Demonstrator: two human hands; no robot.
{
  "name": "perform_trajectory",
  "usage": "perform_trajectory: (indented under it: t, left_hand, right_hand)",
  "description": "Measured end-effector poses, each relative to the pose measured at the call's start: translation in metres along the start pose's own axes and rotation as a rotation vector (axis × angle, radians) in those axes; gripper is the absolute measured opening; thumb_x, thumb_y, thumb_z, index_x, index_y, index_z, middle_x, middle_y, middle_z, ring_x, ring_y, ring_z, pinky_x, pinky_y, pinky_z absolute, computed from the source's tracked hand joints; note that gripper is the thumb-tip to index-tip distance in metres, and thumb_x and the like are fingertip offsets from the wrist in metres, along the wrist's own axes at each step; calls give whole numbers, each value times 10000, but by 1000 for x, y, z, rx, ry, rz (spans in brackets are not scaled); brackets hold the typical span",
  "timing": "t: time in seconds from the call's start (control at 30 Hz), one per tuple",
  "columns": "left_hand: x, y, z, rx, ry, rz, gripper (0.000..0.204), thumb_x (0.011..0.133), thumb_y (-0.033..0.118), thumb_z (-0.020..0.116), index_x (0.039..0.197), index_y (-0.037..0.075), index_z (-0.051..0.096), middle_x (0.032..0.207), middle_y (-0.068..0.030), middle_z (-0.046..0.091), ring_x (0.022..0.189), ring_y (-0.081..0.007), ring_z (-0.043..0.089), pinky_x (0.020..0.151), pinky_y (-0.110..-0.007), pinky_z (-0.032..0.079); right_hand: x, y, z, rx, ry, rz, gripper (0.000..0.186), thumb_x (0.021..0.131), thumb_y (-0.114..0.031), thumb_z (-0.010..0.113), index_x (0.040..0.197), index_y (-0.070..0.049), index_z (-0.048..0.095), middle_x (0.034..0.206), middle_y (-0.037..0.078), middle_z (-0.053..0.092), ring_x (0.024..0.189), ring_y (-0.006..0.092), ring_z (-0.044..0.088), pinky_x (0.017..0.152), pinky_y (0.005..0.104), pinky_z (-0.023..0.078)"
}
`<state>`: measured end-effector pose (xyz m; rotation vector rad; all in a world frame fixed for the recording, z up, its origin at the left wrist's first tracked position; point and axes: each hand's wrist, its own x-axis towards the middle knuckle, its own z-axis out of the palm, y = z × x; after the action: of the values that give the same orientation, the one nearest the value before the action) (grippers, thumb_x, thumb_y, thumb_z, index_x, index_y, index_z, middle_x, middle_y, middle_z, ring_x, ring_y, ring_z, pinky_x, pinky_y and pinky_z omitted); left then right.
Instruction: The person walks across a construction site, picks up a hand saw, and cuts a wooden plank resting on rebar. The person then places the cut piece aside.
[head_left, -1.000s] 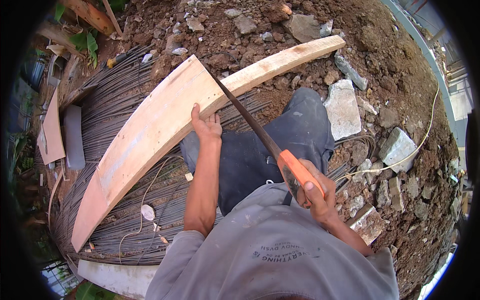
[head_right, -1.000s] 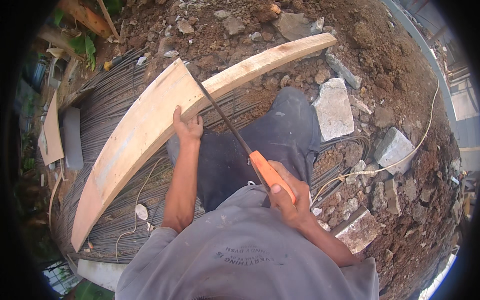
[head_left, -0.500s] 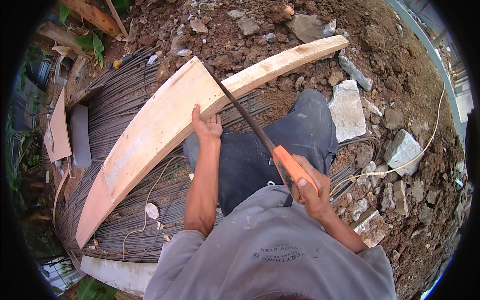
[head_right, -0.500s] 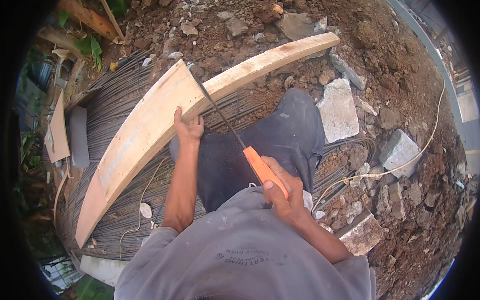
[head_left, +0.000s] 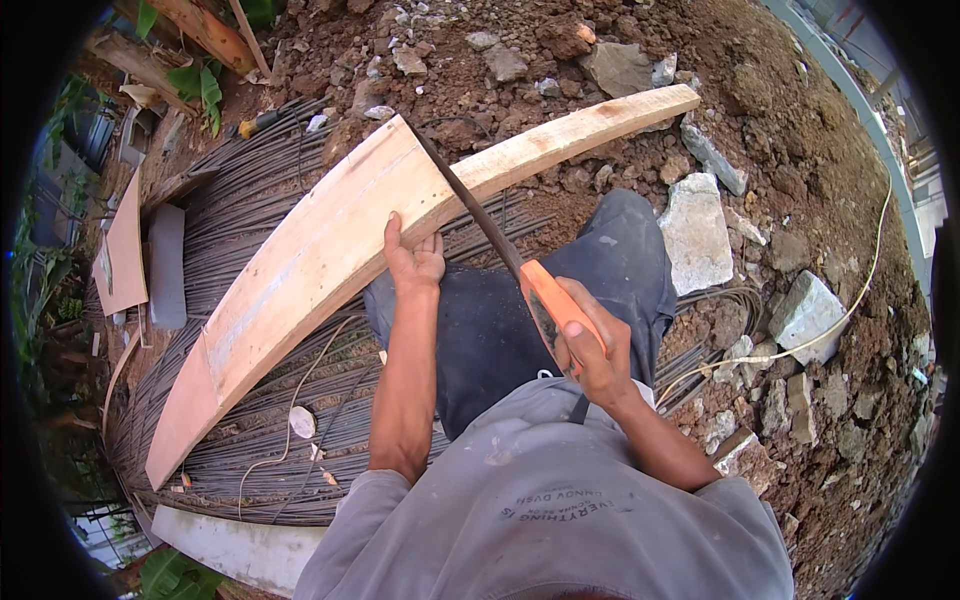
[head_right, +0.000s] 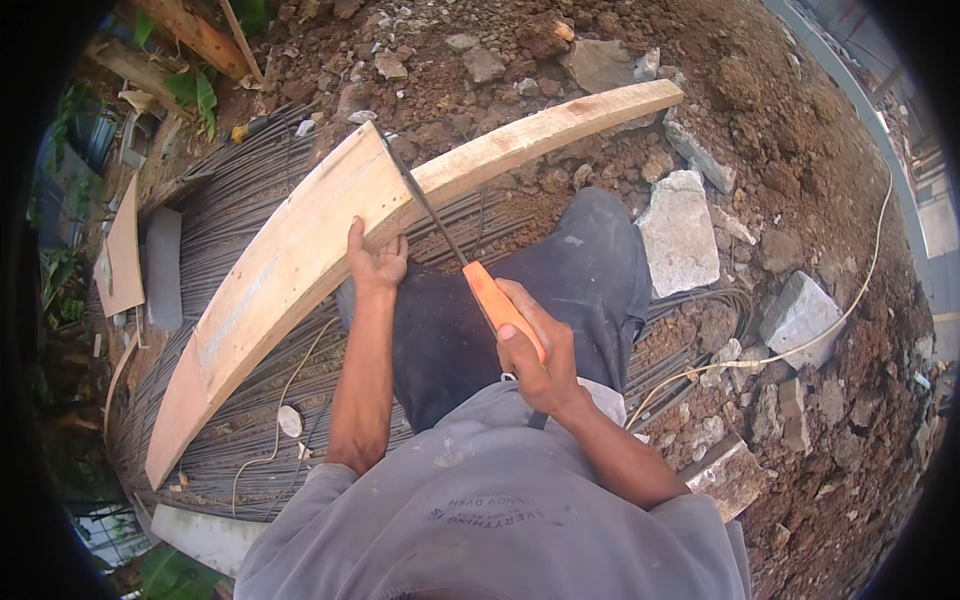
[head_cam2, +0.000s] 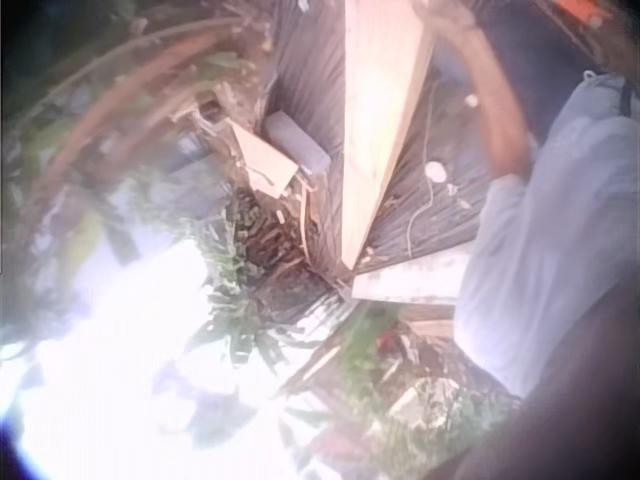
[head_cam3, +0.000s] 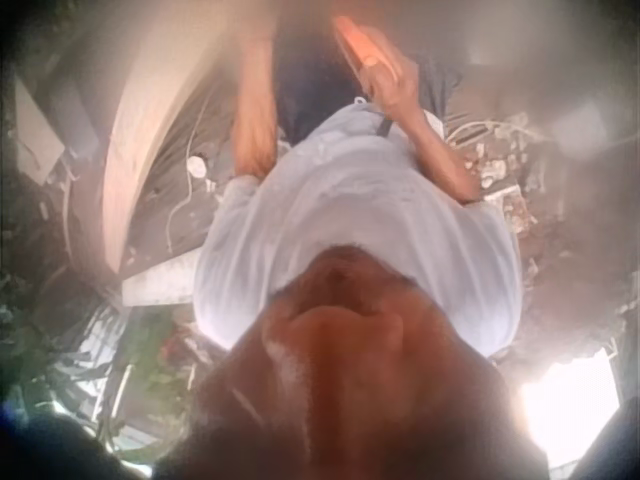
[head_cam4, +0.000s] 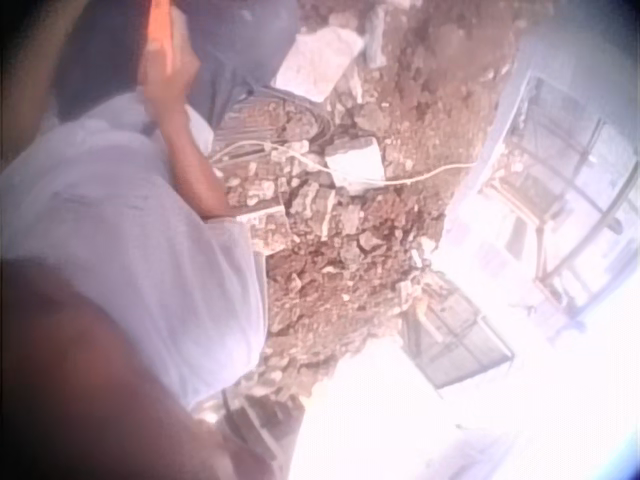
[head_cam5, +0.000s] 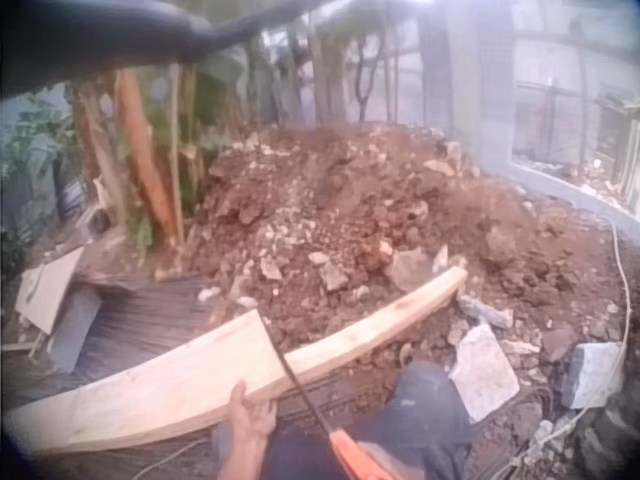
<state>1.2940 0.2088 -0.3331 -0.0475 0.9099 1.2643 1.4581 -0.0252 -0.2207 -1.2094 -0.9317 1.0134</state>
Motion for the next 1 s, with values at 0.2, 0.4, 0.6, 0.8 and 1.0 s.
perform_trajectory:
  t: [0.2, 0.4, 0.6, 0.8, 1.0]
  left_hand:
    - [-9, -5, -2, 13, -8, 43, 729, 701, 321, 804, 1310, 112, 461, 1299, -75, 499, 1289, -246, 420, 1162, -368, 181]
    - [-39, 3, -8, 71, -104, 109, 733, 697, 322, 814, 1310, 117, 466, 1303, -75, 487, 1256, -245, 455, 1122, -376, 275]
    - [-19, 0, 1, 92, -50, 26, 820, 704, 406, 818, 1359, 121, 415, 1371, -61, 433, 1316, -247, 390, 1114, -391, 261]
    - [-2, -2, -25, 143, -341, -73, 876, 845, 449, 705, 1492, 93, 235, 1555, -129, 204, 1427, -329, 221, 1156, -439, 195]
    - [81, 28, -97, -806, -273, -855, 292, 937, 62, 559, 1225, 79, 601, 1029, -79, 660, 835, -161, 643, 742, -310, 537]
  right_hand:
    - [25, 3, 11, 29, -3, -26, 456, 938, -239, 489, 1280, 59, 535, 636, 7, 522, 528, 49, 457, 534, 232, 396]
    - [145, 18, 36, 144, 94, -265, 487, 918, -212, 445, 1308, 71, 516, 604, 44, 527, 463, 81, 475, 462, 246, 404]
    - [125, -70, -110, -120, 315, -562, 533, 922, -301, 518, 1256, 114, 539, 635, 67, 587, 502, 87, 510, 494, 239, 389]
    - [61, -37, -202, -533, 675, -570, 455, 915, -217, 567, 1286, 45, 546, 962, 127, 641, 773, 161, 620, 688, 286, 481]
    - [73, 31, -235, -951, 848, -686, 533, 851, -232, 638, 1324, -6, 538, 840, 129, 688, 637, 248, 648, 639, 330, 511]
